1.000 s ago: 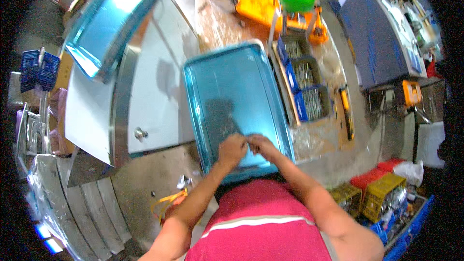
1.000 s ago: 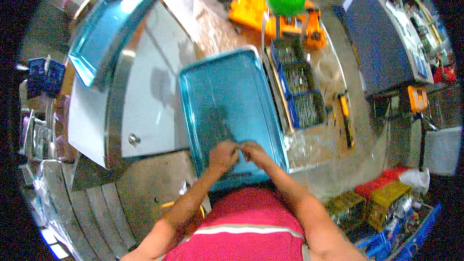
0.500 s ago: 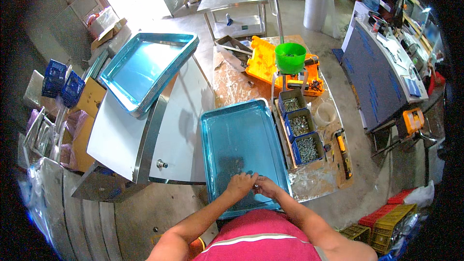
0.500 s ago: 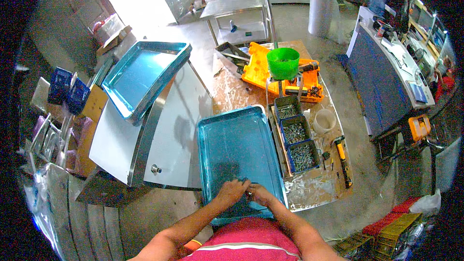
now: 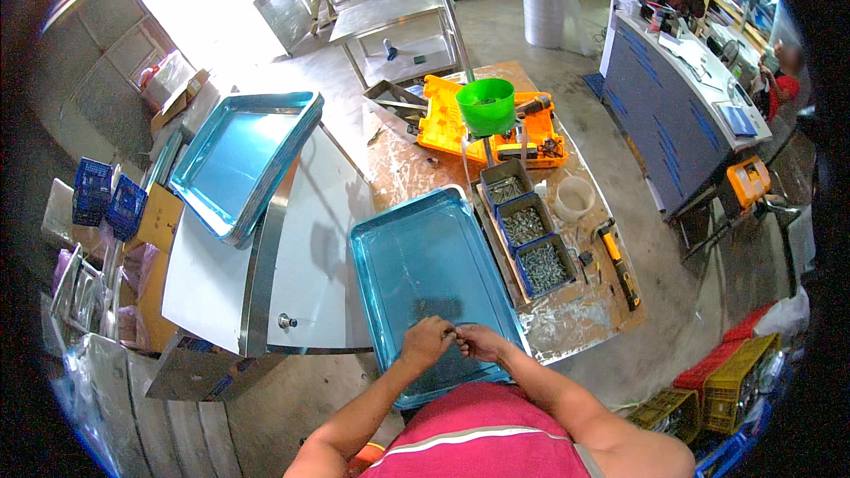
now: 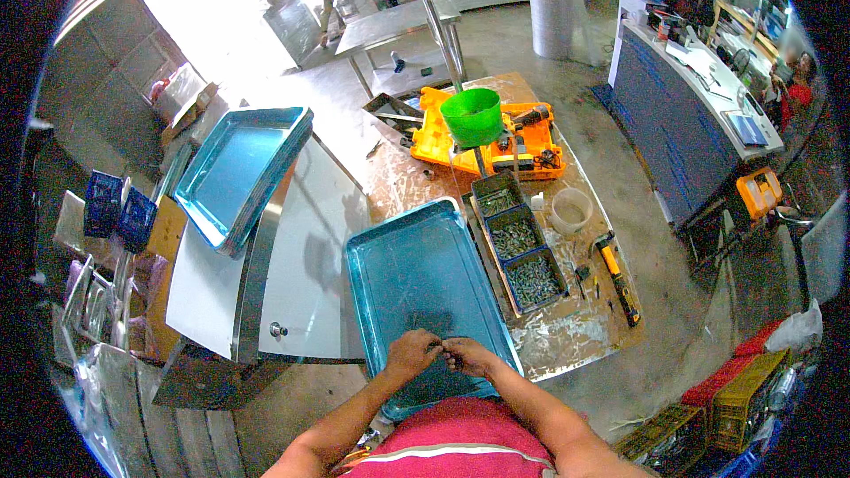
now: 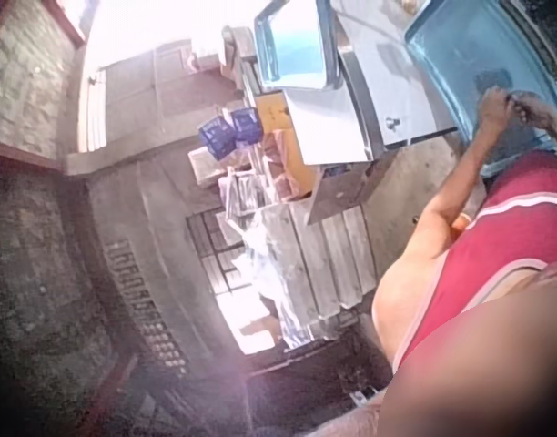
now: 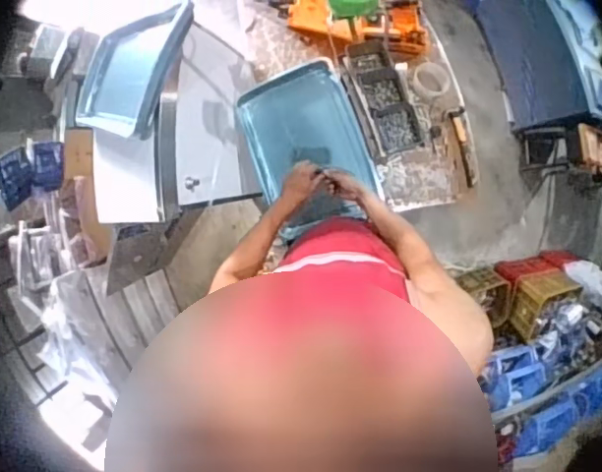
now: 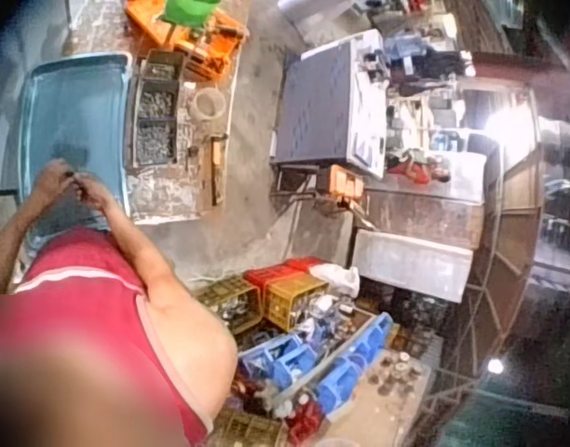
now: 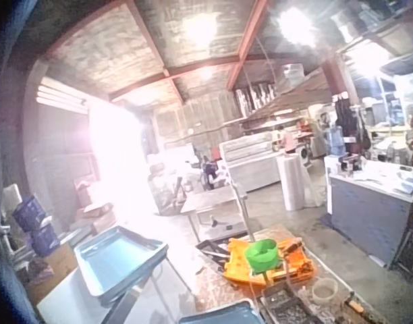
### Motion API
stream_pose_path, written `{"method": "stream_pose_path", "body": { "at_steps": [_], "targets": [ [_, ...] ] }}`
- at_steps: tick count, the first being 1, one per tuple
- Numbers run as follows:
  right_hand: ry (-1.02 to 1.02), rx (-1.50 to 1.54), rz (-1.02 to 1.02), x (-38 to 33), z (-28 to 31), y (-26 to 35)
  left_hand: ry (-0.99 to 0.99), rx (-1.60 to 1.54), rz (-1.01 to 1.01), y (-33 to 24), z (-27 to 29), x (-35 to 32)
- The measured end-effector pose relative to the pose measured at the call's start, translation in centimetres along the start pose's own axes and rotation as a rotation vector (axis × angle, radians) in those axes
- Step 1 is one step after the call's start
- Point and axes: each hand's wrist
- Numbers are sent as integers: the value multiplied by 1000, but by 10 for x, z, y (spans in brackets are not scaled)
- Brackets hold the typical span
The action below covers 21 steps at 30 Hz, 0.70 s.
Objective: The person sorts small metal fasteners from a blue tray into separate compartments of a divided container. They repeatedly pick up fasteners with both hands, separate them by type, and place them into the appropriate bins.
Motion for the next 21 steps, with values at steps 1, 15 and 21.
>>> {"method": "stream_pose_path", "body": {
  "at_steps": [1,15,21],
  "targets": [
    [38,7,14,-1,1,0,26,-9,-6,1,0,1],
    [-29,-403,38,-19,0,6,296,-182,-44,2,20,7],
    [-60,-556,76,-23,5,6,361,-126,-15,-8,27,11]
  ]
}}
Point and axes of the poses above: each hand's wrist, its own x-axis towards the middle knuckle, its own z-axis out of the back of the hand, y = z × x, and after that the axes turned 2 degrees about -y, right-handed
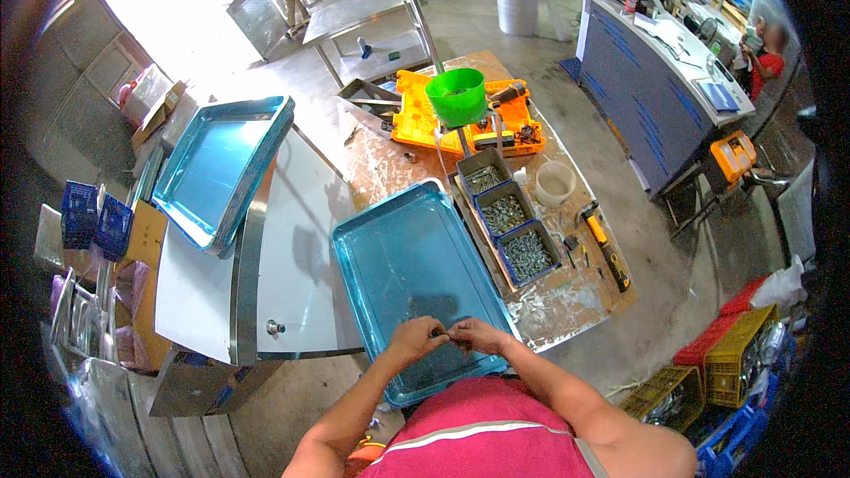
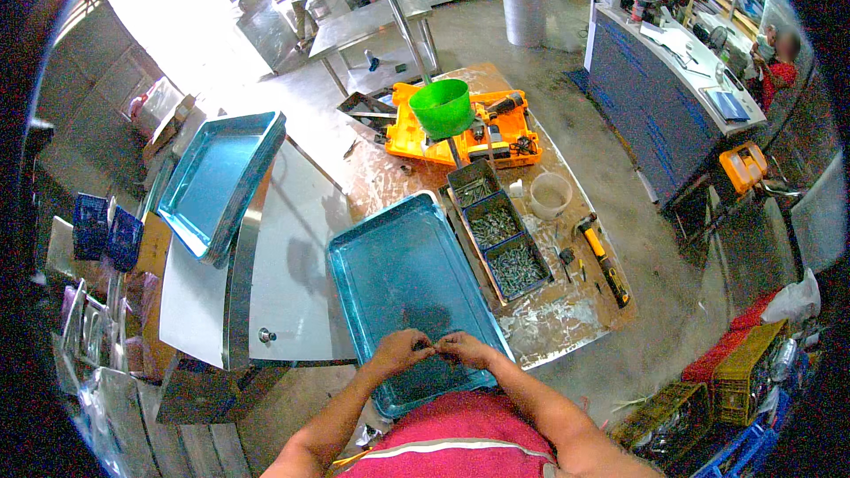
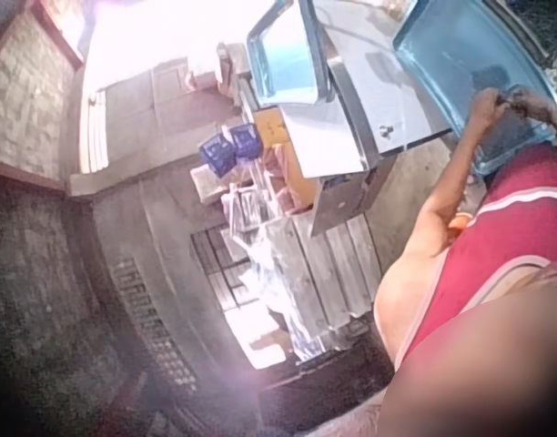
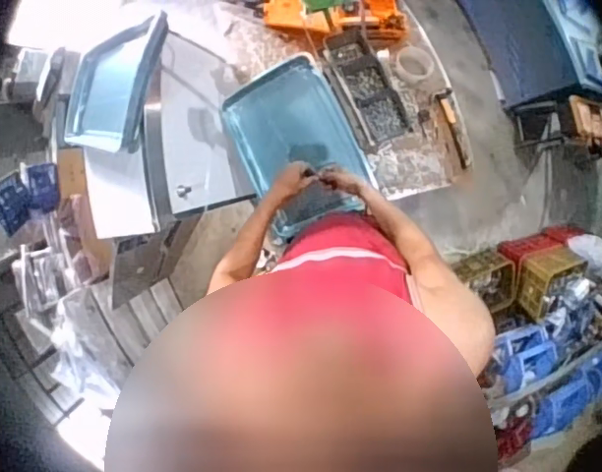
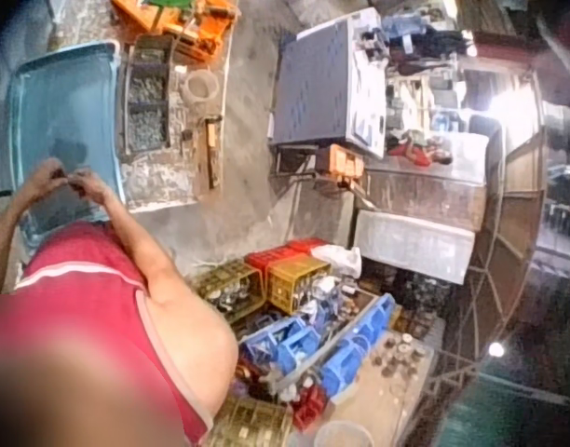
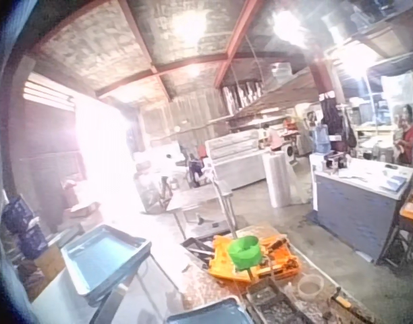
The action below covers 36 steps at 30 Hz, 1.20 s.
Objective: The person sorts small metal fasteners from a blue tray into separate compartments of a divided container. They repeatedly pick up fasteners with both hands, separate them by type, and place them into the appropriate bins.
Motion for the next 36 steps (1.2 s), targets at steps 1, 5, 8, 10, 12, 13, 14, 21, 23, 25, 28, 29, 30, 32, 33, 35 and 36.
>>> {"method": "stream_pose_path", "body": {
  "at_steps": [1,5,8,10,12,13,14,21,23,25,28,29,30,32,33,35,36],
  "targets": [
    [31,35,33,-1,0,0,4,6,-21,-1,1,1],
    [60,65,22,-6,1,-1,34,91,-73,-6,6,3],
    [69,94,41,-5,0,1,18,201,-95,-13,8,6],
    [-2,62,-40,-1,-1,3,1,175,-71,-18,11,7],
    [65,46,82,-6,0,4,12,118,-32,-22,12,8],
    [35,75,80,-8,1,5,12,96,-50,-25,12,8],
    [35,104,98,-9,-1,5,-2,82,-61,-26,12,7],
    [59,227,110,-17,0,5,-2,24,-86,-28,13,13],
    [68,259,113,-18,1,3,6,21,-81,-31,12,15],
    [107,288,125,-19,3,1,9,31,-92,-35,11,16],
    [135,338,150,-21,5,-1,10,50,-114,-38,10,17],
    [107,339,153,-21,5,-1,10,44,-109,-38,10,17],
    [81,332,144,-22,6,-2,7,38,-111,-39,10,17],
    [55,316,141,-23,7,-2,12,24,-109,-39,9,18],
    [57,307,146,-24,7,-2,10,18,-111,-39,8,18],
    [68,314,161,-25,6,-1,4,40,-164,-41,7,18],
    [78,331,170,-26,6,-1,1,63,-172,-42,8,17]
  ]
}}
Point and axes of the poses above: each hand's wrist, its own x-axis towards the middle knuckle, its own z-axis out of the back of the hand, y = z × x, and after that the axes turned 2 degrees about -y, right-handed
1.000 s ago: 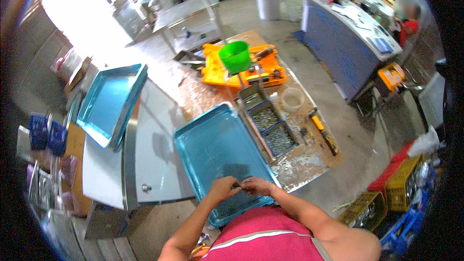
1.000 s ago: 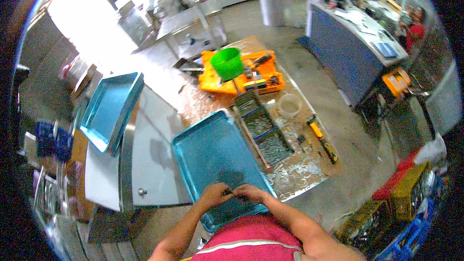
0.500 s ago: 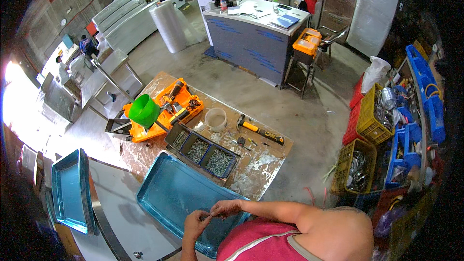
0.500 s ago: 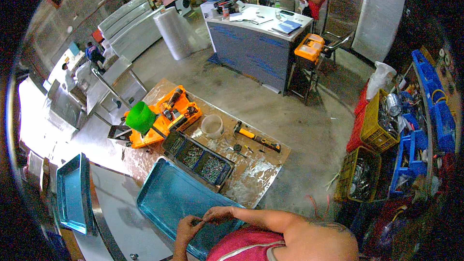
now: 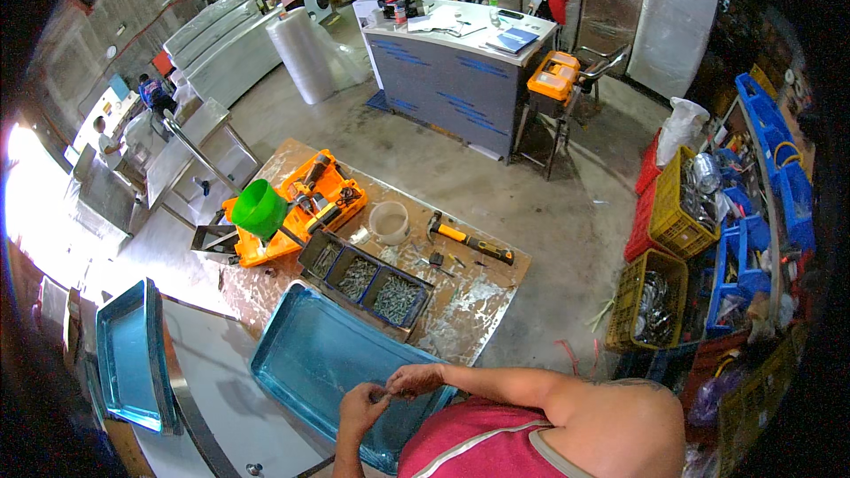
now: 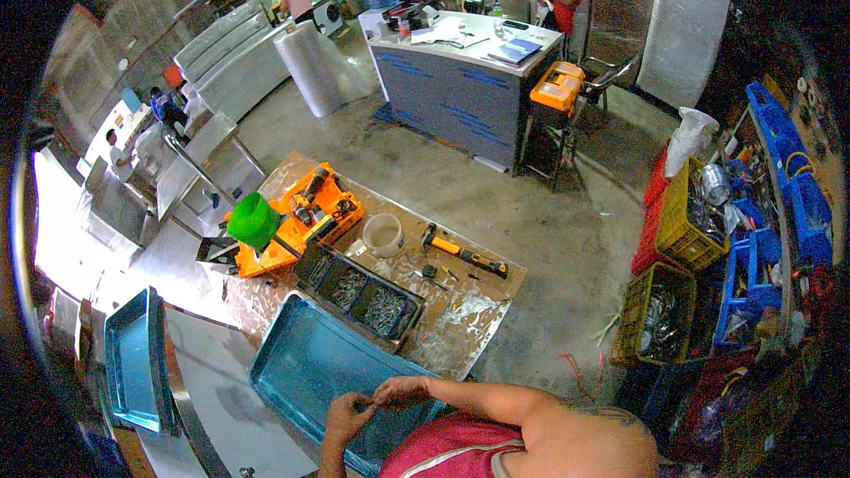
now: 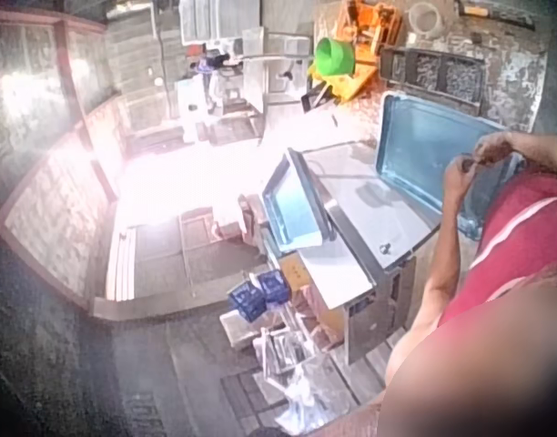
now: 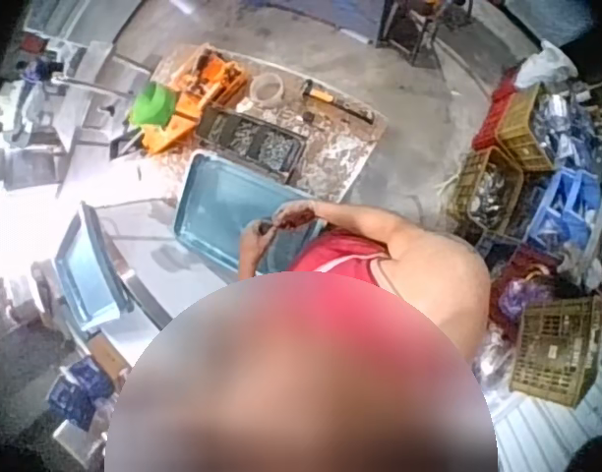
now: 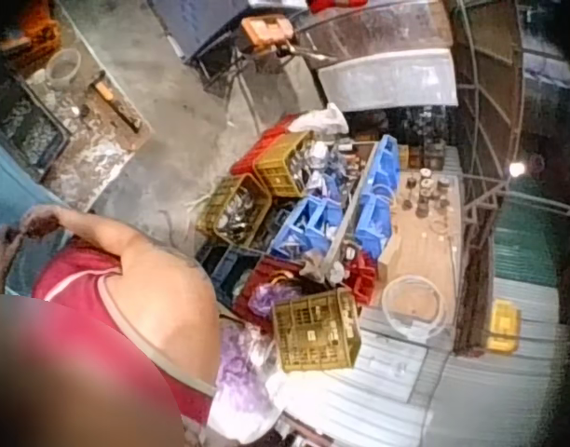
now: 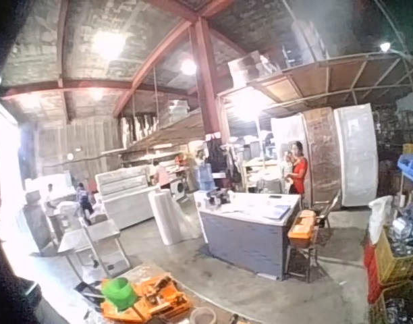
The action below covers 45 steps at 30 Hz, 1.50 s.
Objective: The person sorts small metal fasteners from a blue tray into separate compartments of a divided container. They repeatedly pick up fasteners with both hands, separate them by type, and place them into the appropriate bins.
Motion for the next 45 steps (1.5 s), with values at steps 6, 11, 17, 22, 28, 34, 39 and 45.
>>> {"method": "stream_pose_path", "body": {
  "at_steps": [6,11,17,22,28,34,39,45],
  "targets": [
    [-80,-106,47,1,-1,2,-42,39,83,-14,4,-7],
    [-184,-233,152,2,-5,7,-19,18,101,-10,8,3],
    [-292,252,110,-32,-43,62,-182,-227,117,-5,20,6],
    [-473,152,216,-68,-74,139,-298,-635,174,-15,31,24],
    [-802,-442,461,-30,-26,229,-380,-940,191,-26,29,64],
    [-542,-21,322,-4,12,261,-516,-877,253,-47,31,81],
    [-246,406,237,-20,-10,240,-664,-691,222,-71,44,78],
    [-360,379,53,-1,-46,167,-841,26,-33,-78,29,66]
  ]
}}
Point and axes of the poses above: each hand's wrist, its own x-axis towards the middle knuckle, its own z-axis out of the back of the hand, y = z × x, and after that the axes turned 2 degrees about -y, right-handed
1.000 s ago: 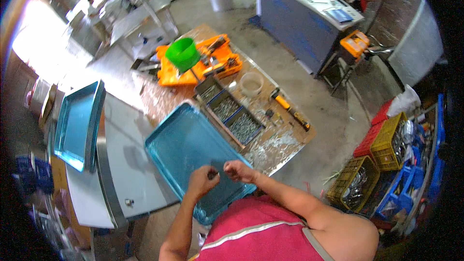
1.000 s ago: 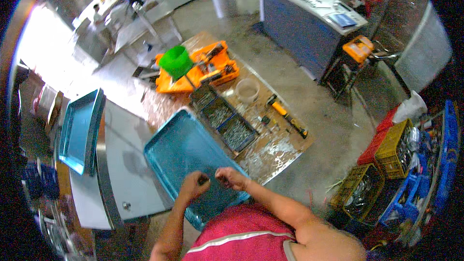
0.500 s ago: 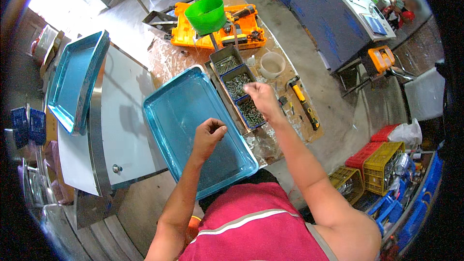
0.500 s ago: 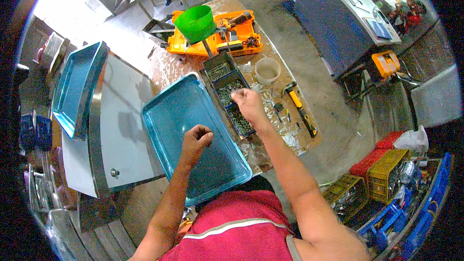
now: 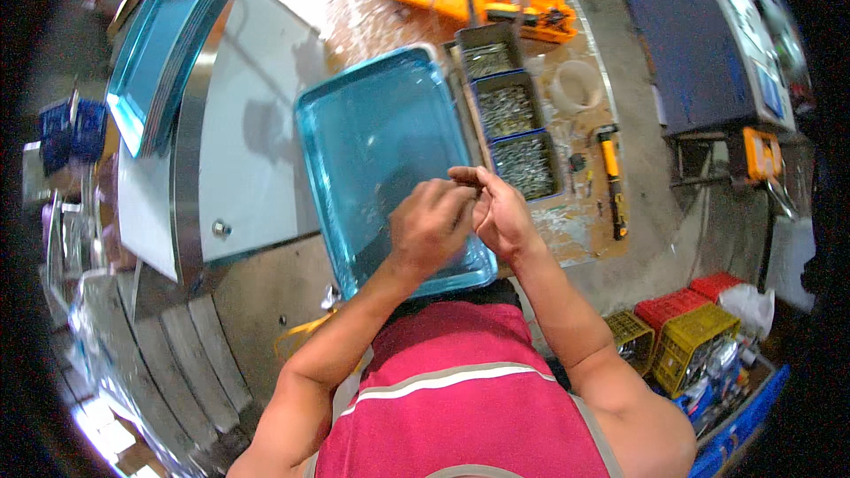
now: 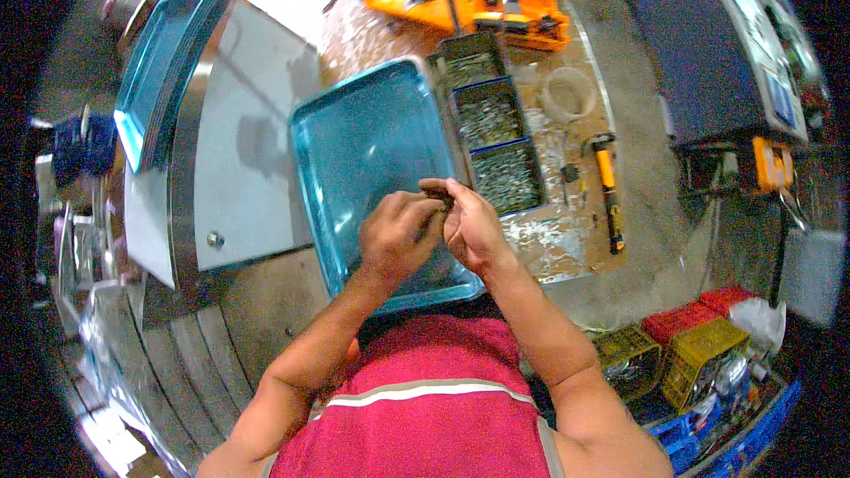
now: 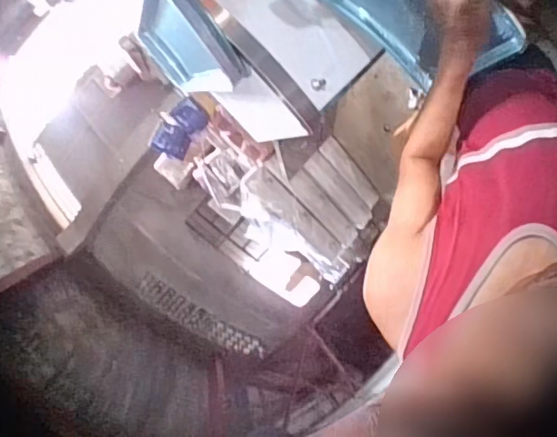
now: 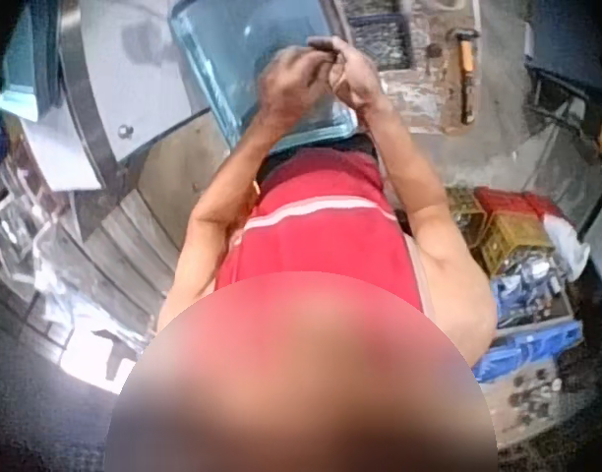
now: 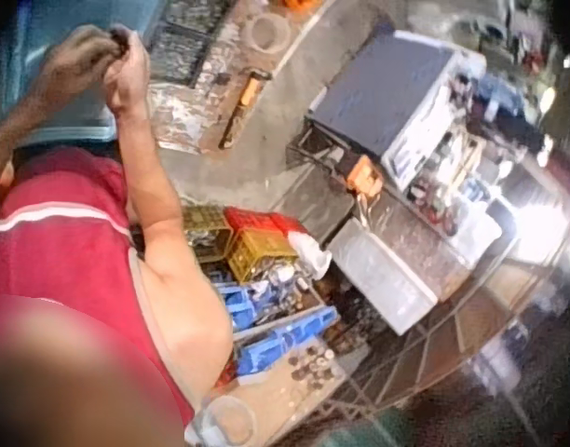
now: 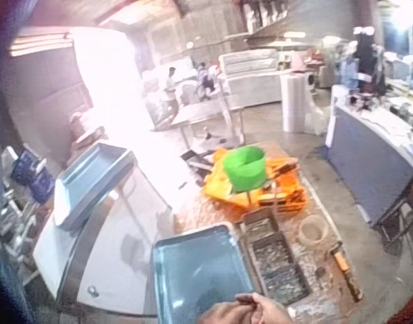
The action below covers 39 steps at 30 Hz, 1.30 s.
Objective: The person sorts small metal fasteners from a blue tray into separate compartments of a divided container. They repeatedly pick up fasteners with both hands, separate them by type, and place them into the appropriate bins.
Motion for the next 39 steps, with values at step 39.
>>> {"method": "stream_pose_path", "body": {
  "at_steps": [39],
  "targets": [
    [-75,-2131,476,199,-2,-176,153,-179,512,300,-8,-114]
  ]
}}
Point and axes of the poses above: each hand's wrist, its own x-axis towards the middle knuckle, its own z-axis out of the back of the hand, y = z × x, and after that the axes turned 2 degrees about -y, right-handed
